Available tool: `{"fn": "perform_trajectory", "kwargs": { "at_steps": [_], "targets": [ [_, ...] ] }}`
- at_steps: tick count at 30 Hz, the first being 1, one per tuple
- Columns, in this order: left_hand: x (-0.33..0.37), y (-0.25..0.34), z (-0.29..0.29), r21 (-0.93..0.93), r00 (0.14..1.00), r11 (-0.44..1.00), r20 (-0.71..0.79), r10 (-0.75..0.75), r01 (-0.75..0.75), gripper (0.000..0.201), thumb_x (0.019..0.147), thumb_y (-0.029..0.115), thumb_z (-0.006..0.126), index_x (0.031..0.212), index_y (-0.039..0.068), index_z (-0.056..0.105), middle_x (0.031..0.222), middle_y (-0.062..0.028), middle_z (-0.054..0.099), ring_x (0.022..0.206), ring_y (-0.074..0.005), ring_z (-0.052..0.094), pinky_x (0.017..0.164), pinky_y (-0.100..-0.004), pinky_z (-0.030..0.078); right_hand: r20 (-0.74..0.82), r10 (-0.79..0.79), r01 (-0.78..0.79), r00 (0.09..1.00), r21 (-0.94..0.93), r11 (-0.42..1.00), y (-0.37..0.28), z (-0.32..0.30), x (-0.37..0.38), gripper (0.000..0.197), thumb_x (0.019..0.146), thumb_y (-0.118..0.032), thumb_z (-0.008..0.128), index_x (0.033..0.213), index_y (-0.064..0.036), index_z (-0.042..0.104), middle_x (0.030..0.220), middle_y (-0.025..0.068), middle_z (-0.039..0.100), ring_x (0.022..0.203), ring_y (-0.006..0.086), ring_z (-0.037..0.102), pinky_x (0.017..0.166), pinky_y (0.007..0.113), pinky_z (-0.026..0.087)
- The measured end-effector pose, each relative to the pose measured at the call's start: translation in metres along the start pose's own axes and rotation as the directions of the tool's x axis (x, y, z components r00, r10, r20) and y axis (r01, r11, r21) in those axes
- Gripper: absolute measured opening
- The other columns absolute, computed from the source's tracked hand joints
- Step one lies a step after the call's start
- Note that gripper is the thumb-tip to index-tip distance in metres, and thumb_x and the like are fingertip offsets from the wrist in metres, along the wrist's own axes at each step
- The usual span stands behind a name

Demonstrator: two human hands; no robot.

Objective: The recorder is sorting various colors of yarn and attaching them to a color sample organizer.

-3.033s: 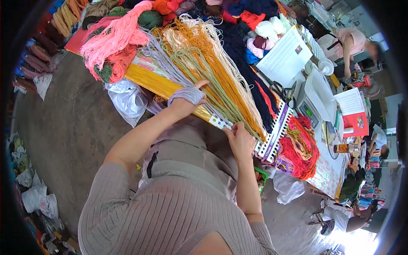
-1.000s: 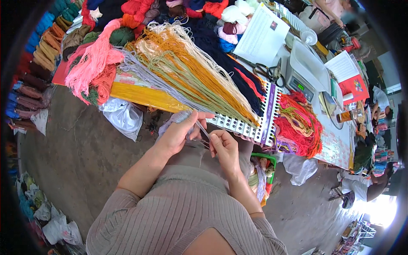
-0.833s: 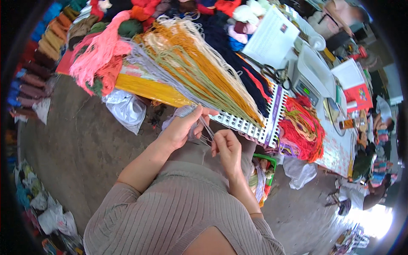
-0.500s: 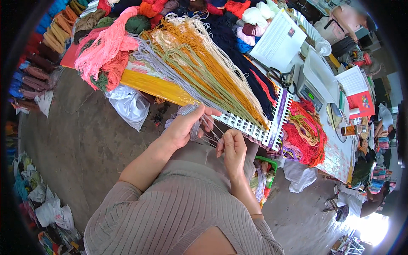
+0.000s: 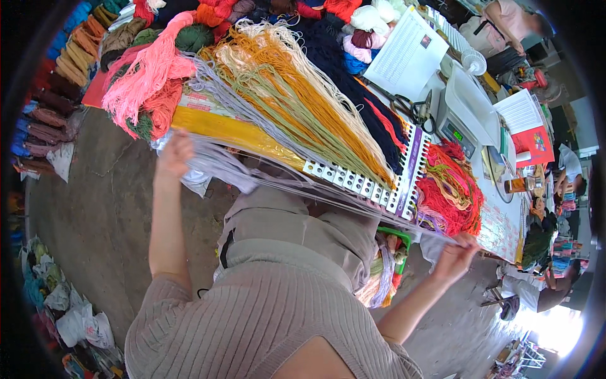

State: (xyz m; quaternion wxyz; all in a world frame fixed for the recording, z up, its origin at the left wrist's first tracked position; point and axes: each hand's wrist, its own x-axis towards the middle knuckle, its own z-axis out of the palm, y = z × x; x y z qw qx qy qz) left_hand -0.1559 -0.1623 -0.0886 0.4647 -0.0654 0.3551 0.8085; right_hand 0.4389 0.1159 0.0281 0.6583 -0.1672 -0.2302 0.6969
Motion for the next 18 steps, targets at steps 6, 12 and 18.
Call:
{"fn": "perform_trajectory", "kwargs": {
  "at_steps": [6, 12, 18],
  "targets": [
    [-0.014, 0.135, -0.097, -0.444, 0.909, 0.81, -0.025, 0.416, -0.383, 0.064, 0.097, 0.051, 0.021, 0.104, 0.0, 0.06, 0.051, 0.005, 0.024, 0.042, -0.0059, 0.02, 0.039, -0.0226, 0.018, -0.269, -0.567, 0.478, 0.779, -0.331, 0.813, -0.193, -0.182, 0.048, 0.02, 0.09, -0.026, 0.056, 0.085, -0.0079, 0.051, 0.061, -0.0026, 0.036, 0.049, 0.0088, 0.029, 0.043, 0.022, 0.025],
    [-0.08, 0.027, 0.089, -0.291, 0.775, 0.927, 0.518, 0.361, -0.237, 0.05, 0.097, 0.044, 0.032, 0.122, 0.004, 0.049, 0.066, 0.0024, 0.041, 0.045, -0.006, 0.03, 0.044, -0.0204, 0.026, -0.068, -0.492, 0.237, 0.868, -0.814, 0.53, -0.091, -0.017, 0.0, 0.022, 0.082, -0.013, 0.06, 0.1, -0.0009, 0.057, 0.067, -0.004, 0.044, 0.056, 0.0044, 0.035, 0.049, 0.019, 0.026],
    [-0.062, -0.117, 0.148, 0.366, 0.867, 0.93, 0.45, -0.215, 0.041, 0.056, 0.095, 0.046, 0.038, 0.124, 0.0, 0.051, 0.113, -0.009, 0.059, 0.085, -0.0152, 0.06, 0.073, -0.026, 0.048, 0.113, 0.227, 0.061, 0.967, -0.973, 0.223, 0.08, 0.045, -0.01, 0.024, 0.084, 0.001, 0.055, 0.106, -0.003, 0.046, 0.075, 0.0079, 0.062, 0.068, 0.0142, 0.061, 0.063, 0.025, 0.049]
  ]
}}
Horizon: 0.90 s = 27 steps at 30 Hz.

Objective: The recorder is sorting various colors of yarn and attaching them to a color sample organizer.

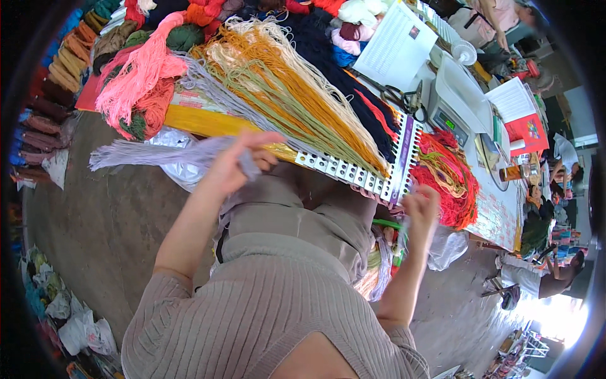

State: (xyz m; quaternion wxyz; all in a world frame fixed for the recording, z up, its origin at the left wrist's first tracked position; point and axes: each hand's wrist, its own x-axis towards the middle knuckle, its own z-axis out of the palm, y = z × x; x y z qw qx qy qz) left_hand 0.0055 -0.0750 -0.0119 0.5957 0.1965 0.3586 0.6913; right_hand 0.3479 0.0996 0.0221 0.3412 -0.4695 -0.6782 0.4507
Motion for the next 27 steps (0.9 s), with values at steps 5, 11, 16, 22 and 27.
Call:
{"fn": "perform_trajectory", "kwargs": {
  "at_steps": [5, 11, 16, 22, 27],
  "targets": [
    [0.044, -0.052, 0.054, 0.123, 0.929, 0.927, 0.073, -0.363, 0.353, 0.06, 0.093, 0.048, 0.042, 0.133, 0.003, 0.039, 0.13, -0.0104, 0.047, 0.09, -0.02, 0.063, 0.063, -0.0284, 0.052, 0.279, 0.011, -0.042, 0.96, 0.103, 0.994, 0.022, 0.081, 0.016, 0.011, 0.087, -0.006, 0.056, 0.091, 0.0037, 0.061, 0.07, 0.0055, 0.06, 0.059, 0.0092, 0.055, 0.056, 0.023, 0.045],
    [0.064, -0.07, 0.068, 0.094, 0.864, 0.859, -0.06, -0.5, 0.503, 0.044, 0.092, 0.041, 0.05, 0.116, 0.004, 0.05, 0.11, -0.0066, 0.057, 0.071, -0.0174, 0.061, 0.053, -0.0268, 0.049, 0.222, 0.034, -0.004, 0.975, -0.136, 0.991, 0.037, 0.103, 0.022, 0.017, 0.085, -0.018, 0.058, 0.087, -0.0023, 0.065, 0.064, 0.0056, 0.061, 0.056, 0.0152, 0.058, 0.055, 0.028, 0.045],
    [0.082, -0.087, 0.071, 0.381, 0.909, 0.827, -0.124, -0.397, 0.413, 0.024, 0.089, 0.025, 0.056, 0.102, 0.005, 0.059, 0.087, -0.0023, 0.063, 0.055, -0.0081, 0.057, 0.04, -0.0188, 0.037, 0.09, -0.023, 0.043, 0.996, -0.228, 0.973, 0.043, 0.112, 0.024, 0.018, 0.084, -0.018, 0.061, 0.086, -0.001, 0.065, 0.061, 0.0004, 0.06, 0.055, 0.0064, 0.054, 0.05, 0.022, 0.041],
    [0.102, -0.093, 0.067, 0.579, 0.919, 0.735, -0.068, -0.388, 0.353, 0.015, 0.084, 0.018, 0.057, 0.084, 0.005, 0.063, 0.071, -0.0013, 0.065, 0.044, -0.0059, 0.051, 0.037, -0.0196, 0.032, 0.242, 0.125, -0.093, 0.962, -0.137, 0.986, 0.05, 0.111, 0.036, 0.024, 0.081, -0.027, 0.061, 0.085, -0.0034, 0.066, 0.071, 0.0091, 0.065, 0.062, 0.0184, 0.062, 0.06, 0.03, 0.046],
    [0.089, -0.066, 0.079, 0.808, 0.963, 0.532, -0.156, -0.221, 0.253, 0.015, 0.085, 0.015, 0.056, 0.077, 0.005, 0.063, 0.067, -0.0007, 0.064, 0.046, -0.0053, 0.052, 0.037, -0.0221, 0.033, 0.264, 0.081, -0.045, 0.961, -0.139, 0.989, 0.038, 0.108, 0.031, 0.021, 0.083, -0.022, 0.06, 0.083, -0.0008, 0.061, 0.062, 0.0052, 0.06, 0.056, 0.0135, 0.057, 0.054, 0.029, 0.043]
  ]
}}
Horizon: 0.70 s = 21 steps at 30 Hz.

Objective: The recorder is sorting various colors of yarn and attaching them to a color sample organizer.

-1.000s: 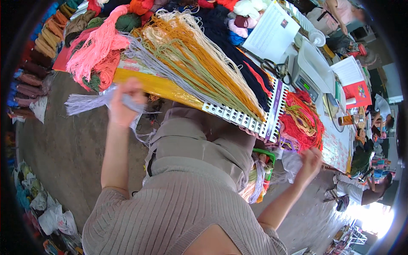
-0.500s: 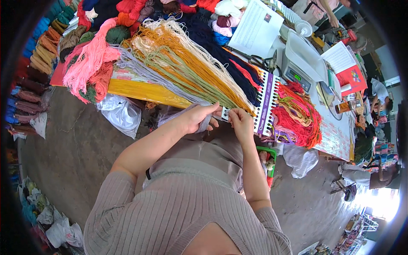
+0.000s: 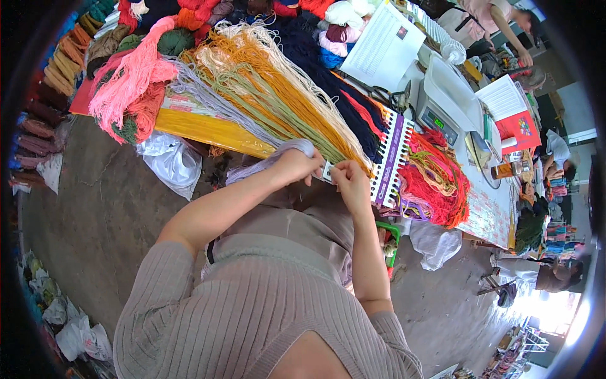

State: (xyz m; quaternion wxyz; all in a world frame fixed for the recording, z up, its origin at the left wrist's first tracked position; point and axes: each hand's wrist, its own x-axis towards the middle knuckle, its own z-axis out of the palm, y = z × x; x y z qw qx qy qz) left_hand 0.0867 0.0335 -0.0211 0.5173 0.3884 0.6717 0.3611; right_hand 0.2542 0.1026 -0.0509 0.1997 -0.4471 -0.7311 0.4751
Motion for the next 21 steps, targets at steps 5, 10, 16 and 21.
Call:
{"fn": "perform_trajectory", "kwargs": {
  "at_steps": [5, 10, 16, 21],
  "targets": [
    [-0.023, 0.005, -0.081, -0.891, 0.936, 0.415, 0.287, 0.202, 0.184, 0.014, 0.09, 0.016, 0.055, 0.096, 0.003, 0.057, 0.074, 0.0008, 0.053, 0.049, 0.0002, 0.038, 0.033, -0.0112, 0.022, -0.008, -0.006, 0.005, 1.0, -0.068, 0.998, 0.001, -0.001, -0.005, 0.019, 0.082, -0.023, 0.06, 0.085, -0.0042, 0.062, 0.064, 0.0061, 0.061, 0.058, 0.0154, 0.058, 0.057, 0.029, 0.044],
    [0.0, -0.006, -0.038, -0.655, 0.929, 0.746, 0.341, 0.147, 0.122, 0.042, 0.088, 0.014, 0.052, 0.13, 0.009, 0.047, 0.067, -0.0008, 0.057, 0.039, -0.0023, 0.035, 0.035, -0.0144, 0.026, 0.061, 0.028, -0.041, 0.998, 0.219, 0.975, 0.013, -0.003, -0.004, 0.015, 0.086, -0.017, 0.059, 0.083, -0.0017, 0.06, 0.065, 0.0005, 0.059, 0.063, 0.009, 0.056, 0.058, 0.023, 0.043],
    [0.001, -0.015, -0.023, 0.18, 0.996, 0.98, -0.017, 0.089, -0.085, 0.021, 0.087, 0.027, 0.053, 0.077, 0.01, 0.06, 0.058, 0.0001, 0.057, 0.042, -0.0096, 0.049, 0.037, -0.0237, 0.034, 0.041, -0.055, 0.061, 0.998, -0.16, 0.985, 0.007, 0.001, -0.008, 0.021, 0.092, -0.025, 0.049, 0.088, -0.007, 0.059, 0.066, 0.002, 0.061, 0.06, 0.0149, 0.058, 0.058, 0.029, 0.045],
    [0.003, -0.048, -0.189, -0.912, 0.999, 0.408, -0.014, 0.037, -0.028, 0.009, 0.077, 0.004, 0.054, 0.083, -0.003, 0.056, 0.077, -0.0111, 0.058, 0.045, -0.0055, 0.04, 0.034, -0.0179, 0.031, -0.013, -0.062, 0.053, 0.998, -0.376, 0.925, -0.008, 0.003, -0.012, 0.031, 0.094, -0.033, 0.042, 0.087, -0.0094, 0.06, 0.067, -0.0002, 0.062, 0.057, 0.0157, 0.059, 0.059, 0.032, 0.045]
  ]
}}
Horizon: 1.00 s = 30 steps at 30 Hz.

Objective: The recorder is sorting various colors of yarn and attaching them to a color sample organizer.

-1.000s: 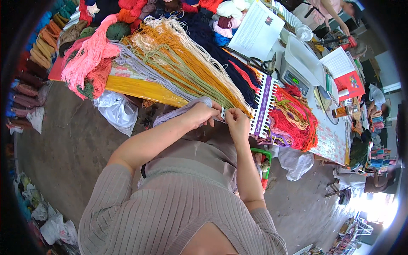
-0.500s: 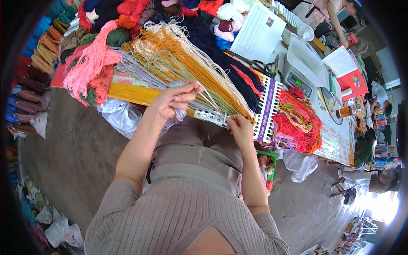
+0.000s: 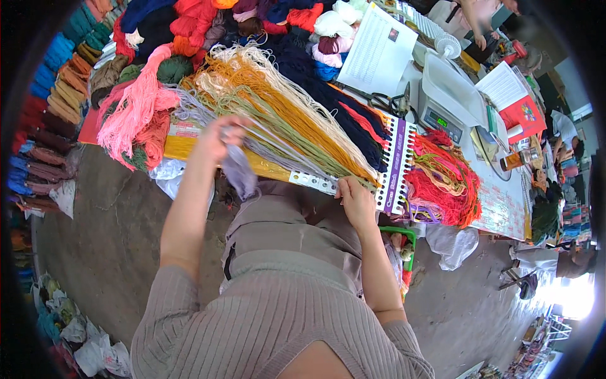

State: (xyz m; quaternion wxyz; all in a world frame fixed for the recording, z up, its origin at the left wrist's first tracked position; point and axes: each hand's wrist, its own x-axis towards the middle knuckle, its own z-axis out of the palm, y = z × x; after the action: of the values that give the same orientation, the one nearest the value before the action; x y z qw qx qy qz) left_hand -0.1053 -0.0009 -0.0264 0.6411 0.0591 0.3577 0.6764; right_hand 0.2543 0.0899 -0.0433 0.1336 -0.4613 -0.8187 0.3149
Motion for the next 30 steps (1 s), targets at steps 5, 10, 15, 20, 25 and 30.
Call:
{"fn": "perform_trajectory", "kwargs": {
  "at_steps": [5, 10, 15, 20, 25, 30],
  "targets": [
    [-0.004, 0.051, -0.077, 0.486, 0.601, 0.83, -0.588, 0.542, -0.273, 0.034, 0.091, 0.035, 0.054, 0.106, 0.005, 0.058, 0.078, -0.0066, 0.062, 0.055, -0.0101, 0.049, 0.045, -0.0222, 0.039, 0.016, 0.005, -0.006, 1.0, 0.088, 0.996, 0.004, -0.005, -0.001, 0.029, 0.093, -0.034, 0.043, 0.085, -0.0103, 0.059, 0.068, 0.0034, 0.063, 0.063, 0.0229, 0.06, 0.062, 0.037, 0.045],
    [-0.063, -0.065, 0.01, 0.765, 0.875, 0.614, -0.145, 0.462, -0.197, 0.045, 0.093, 0.046, 0.044, 0.112, 0.009, 0.062, 0.096, -0.0029, 0.066, 0.072, -0.0119, 0.059, 0.065, -0.0277, 0.046, -0.237, -0.061, 0.109, 0.97, 0.196, 0.975, -0.014, 0.008, -0.031, 0.012, 0.088, -0.016, 0.056, 0.091, -0.0074, 0.064, 0.073, 0.0096, 0.064, 0.071, 0.0262, 0.064, 0.06, 0.036, 0.05],
    [-0.077, -0.171, 0.085, 0.526, 0.961, 0.839, 0.275, -0.012, -0.139, 0.055, 0.097, 0.045, 0.034, 0.124, 0.001, 0.052, 0.124, -0.0062, 0.053, 0.113, -0.015, 0.048, 0.092, -0.0321, 0.039, 0.039, -0.171, 0.086, 0.985, 0.741, 0.666, -0.052, 0.044, -0.057, 0.01, 0.086, -0.009, 0.061, 0.092, -0.0006, 0.061, 0.077, 0.0055, 0.058, 0.064, 0.0142, 0.056, 0.057, 0.027, 0.046],
    [-0.065, -0.169, 0.093, 0.233, 0.919, 0.949, 0.283, -0.274, 0.211, 0.058, 0.096, 0.047, 0.03, 0.128, 0.002, 0.048, 0.122, -0.006, 0.054, 0.103, -0.016, 0.053, 0.083, -0.0315, 0.045, 0.141, -0.093, -0.062, 0.986, 0.813, 0.579, -0.038, 0.03, -0.057, 0.01, 0.091, -0.01, 0.055, 0.09, -0.0005, 0.056, 0.077, 0.0002, 0.054, 0.067, 0.0069, 0.049, 0.06, 0.02, 0.042],
    [-0.064, -0.161, 0.099, 0.047, 0.925, 0.972, 0.301, -0.233, 0.229, 0.059, 0.097, 0.044, 0.027, 0.128, -0.003, 0.045, 0.118, -0.0114, 0.056, 0.099, -0.0208, 0.057, 0.082, -0.0341, 0.048, 0.141, -0.059, -0.104, 0.988, 0.905, 0.413, -0.04, 0.021, -0.061, 0.011, 0.093, -0.012, 0.052, 0.091, -0.0015, 0.056, 0.078, 0.0006, 0.056, 0.067, 0.0072, 0.051, 0.063, 0.019, 0.039],
    [-0.071, -0.148, 0.089, -0.068, 0.934, 0.975, 0.308, -0.18, 0.21, 0.06, 0.096, 0.046, 0.029, 0.131, -0.002, 0.042, 0.126, -0.0138, 0.051, 0.117, -0.0238, 0.049, 0.094, -0.0401, 0.046, 0.28, -0.083, -0.246, 0.956, 0.925, 0.291, -0.049, 0.012, -0.064, 0.018, 0.096, -0.02, 0.046, 0.091, -0.0029, 0.05, 0.082, 0.0093, 0.062, 0.065, 0.0131, 0.057, 0.062, 0.022, 0.045]
  ]
}}
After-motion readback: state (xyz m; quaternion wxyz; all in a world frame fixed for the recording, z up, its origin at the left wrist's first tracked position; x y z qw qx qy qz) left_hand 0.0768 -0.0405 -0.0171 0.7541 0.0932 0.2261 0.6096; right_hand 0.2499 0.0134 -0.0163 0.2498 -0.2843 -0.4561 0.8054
